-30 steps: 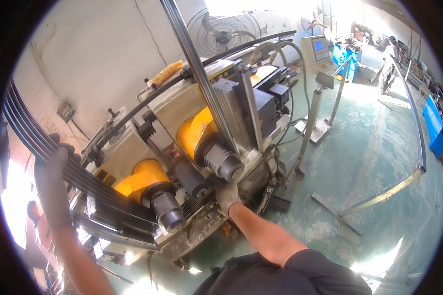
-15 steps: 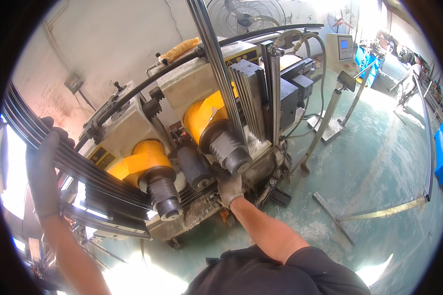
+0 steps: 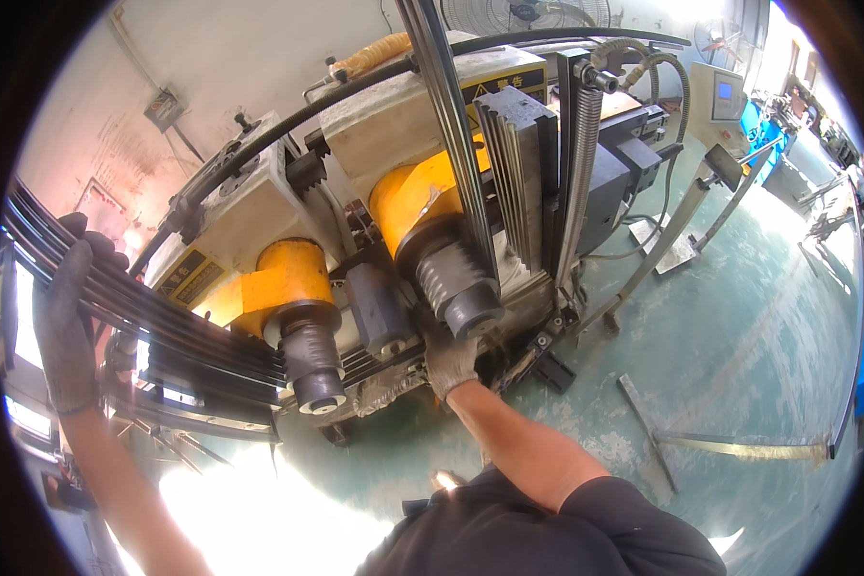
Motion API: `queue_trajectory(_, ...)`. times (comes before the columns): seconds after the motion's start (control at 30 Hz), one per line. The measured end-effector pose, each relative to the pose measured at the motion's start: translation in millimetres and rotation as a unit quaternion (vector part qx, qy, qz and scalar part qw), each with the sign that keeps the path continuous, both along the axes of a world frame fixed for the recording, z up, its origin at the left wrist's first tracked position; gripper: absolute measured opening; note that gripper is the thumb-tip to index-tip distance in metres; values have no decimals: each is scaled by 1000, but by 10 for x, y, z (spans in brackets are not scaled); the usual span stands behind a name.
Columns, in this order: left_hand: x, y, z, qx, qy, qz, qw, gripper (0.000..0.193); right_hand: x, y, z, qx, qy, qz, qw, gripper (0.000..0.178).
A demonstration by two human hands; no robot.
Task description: The person repeatedly picks up bundles of long metal rods from a rack, carries them to a bending machine, and feeds them through the rollers to bend them. The bent rods are then placed on a nearby stand. The process is repeated multiple times throughout the clip.
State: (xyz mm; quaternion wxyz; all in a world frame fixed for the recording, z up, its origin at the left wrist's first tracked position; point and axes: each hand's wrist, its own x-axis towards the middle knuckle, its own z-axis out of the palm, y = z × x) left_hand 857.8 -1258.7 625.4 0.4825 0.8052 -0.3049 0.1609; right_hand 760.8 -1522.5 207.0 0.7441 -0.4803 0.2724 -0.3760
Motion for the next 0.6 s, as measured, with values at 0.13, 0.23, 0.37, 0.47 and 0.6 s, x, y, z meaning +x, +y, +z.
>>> queue_trajectory(0.13,-17,-31,41,35,-8,5,999,52,-8,36,-24,68,-48,13,996,32)
queue_trajectory(0.23,-54,-81,57,38,-9,9,999,50,25,17,-29,82,-57,16,995,32)
queue_trajectory(0.37,-260,-37,7,-11,-47,78,996,46,-63,3,52,143,-70,47,986,33)
queue_trajectory(0.47,-835,278,55,-12,-84,147,985,40,-446,107,197,228,-98,6,969,29)
queue_trajectory(0.6,-1806,658,-277,188,-178,127,958,43,-1716,202,337,156,-19,5,988,18)
